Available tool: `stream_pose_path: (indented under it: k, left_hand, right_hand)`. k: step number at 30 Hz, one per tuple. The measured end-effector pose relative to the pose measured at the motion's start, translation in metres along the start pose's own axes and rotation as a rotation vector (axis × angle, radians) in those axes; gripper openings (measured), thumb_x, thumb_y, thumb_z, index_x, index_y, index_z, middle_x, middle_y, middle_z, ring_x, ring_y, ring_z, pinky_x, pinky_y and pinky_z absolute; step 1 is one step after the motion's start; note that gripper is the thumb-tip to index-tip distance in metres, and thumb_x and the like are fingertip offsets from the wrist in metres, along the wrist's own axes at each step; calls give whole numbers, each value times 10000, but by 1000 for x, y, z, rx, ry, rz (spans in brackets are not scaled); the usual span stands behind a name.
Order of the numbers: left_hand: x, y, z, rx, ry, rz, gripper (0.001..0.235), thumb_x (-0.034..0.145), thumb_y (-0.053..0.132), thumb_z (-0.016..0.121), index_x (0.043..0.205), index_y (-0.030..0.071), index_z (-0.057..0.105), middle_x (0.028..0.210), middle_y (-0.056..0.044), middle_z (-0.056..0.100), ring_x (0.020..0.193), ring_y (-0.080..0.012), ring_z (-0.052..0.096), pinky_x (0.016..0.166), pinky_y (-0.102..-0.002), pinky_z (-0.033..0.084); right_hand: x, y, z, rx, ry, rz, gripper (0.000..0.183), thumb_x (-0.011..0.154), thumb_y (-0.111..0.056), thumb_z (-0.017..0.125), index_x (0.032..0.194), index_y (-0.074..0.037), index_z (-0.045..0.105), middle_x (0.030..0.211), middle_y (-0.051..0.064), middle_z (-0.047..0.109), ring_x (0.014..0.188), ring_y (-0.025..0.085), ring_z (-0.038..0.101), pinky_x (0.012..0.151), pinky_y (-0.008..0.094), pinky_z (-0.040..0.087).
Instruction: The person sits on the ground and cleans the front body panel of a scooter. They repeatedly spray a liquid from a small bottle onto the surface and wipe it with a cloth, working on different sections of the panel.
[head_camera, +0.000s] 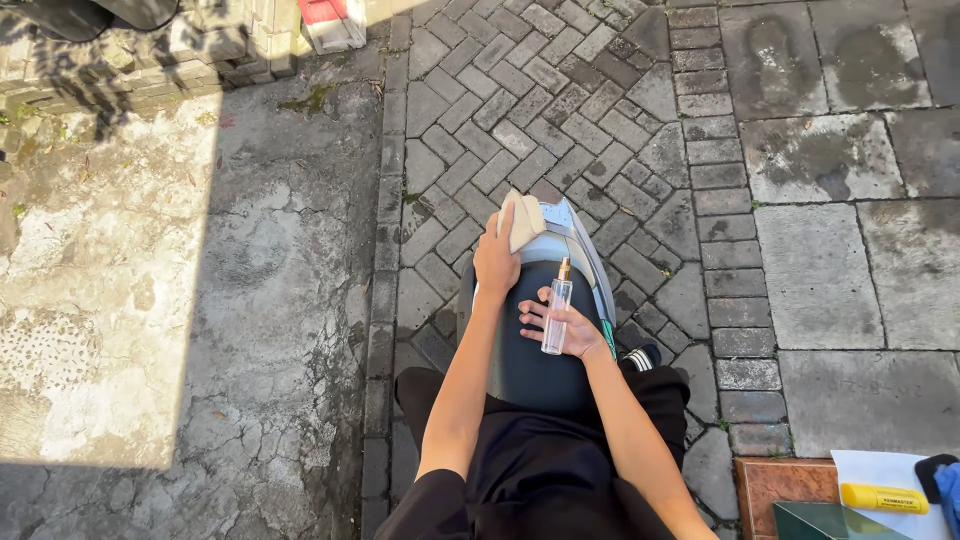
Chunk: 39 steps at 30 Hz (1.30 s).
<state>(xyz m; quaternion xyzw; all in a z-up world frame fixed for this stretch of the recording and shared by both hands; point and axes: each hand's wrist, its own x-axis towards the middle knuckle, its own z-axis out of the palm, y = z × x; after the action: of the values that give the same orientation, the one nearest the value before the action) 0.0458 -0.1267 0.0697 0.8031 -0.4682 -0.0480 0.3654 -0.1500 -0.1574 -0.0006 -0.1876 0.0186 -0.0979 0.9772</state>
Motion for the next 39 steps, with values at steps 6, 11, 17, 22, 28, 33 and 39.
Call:
stream_pose_path:
  k: [6,11,17,22,28,33,39]
  left_hand:
    - [-37,-22,-15,-209,74,62,907,718,-173,520,1544,201,466,1496,-148,509,1299,-404,557,1036,-426,488]
    - [-78,-50,-10,-235,93,52,856,765,-176,538,1537,190,489,1504,-112,516,1385,-406,504,1165,-458,389]
    - [-132,-44,-20,-6,68,-89,860,674,-184,598,1471,132,529,1520,-175,462,1453,-490,304,1162,-567,175]
    - [-134,-62,-2,-412,146,-142,713,868,-162,529,1527,107,485,1585,-217,423,1473,-390,420,1213,-441,326]
    - [-38,-30,-15,-423,378,-140,599,904,-138,528,1485,1,481,1512,-229,521,1418,-384,494,1189,-439,358]
    - [-8,1,7,6,154,-66,757,763,-51,579,1500,83,468,1241,-162,658,1121,-399,619,885,-507,486]
    - [-1,-11,12,-62,46,-181,593,875,57,628,1437,161,469,1150,-158,666,1083,-411,630,858,-540,488]
  right_hand:
    - [0,-1,11,48,-30,34,401,888,-167,818,1161,-158,524,1357,148,566,1234,284,600,1120,533,467]
    - [-1,-2,16,41,7,51,402,883,-178,819,1167,-159,534,1367,152,566,1234,291,599,1117,540,464]
    - [-2,-3,18,58,12,73,402,877,-178,823,1164,-163,543,1379,146,569,1243,292,598,1119,555,457]
    - [-1,-3,13,77,-7,93,403,878,-163,831,1156,-173,541,1386,145,567,1255,293,596,1130,560,451]
    - [-3,-2,11,98,-53,107,416,874,-155,834,1166,-171,538,1401,137,556,1276,292,591,1147,555,440]
    - [-11,5,11,121,-68,110,428,871,-165,843,1167,-178,534,1408,120,542,1285,265,581,1170,544,422]
    - [-15,8,16,151,-98,119,423,877,-177,845,1164,-192,535,1415,115,528,1298,268,573,1187,516,401]
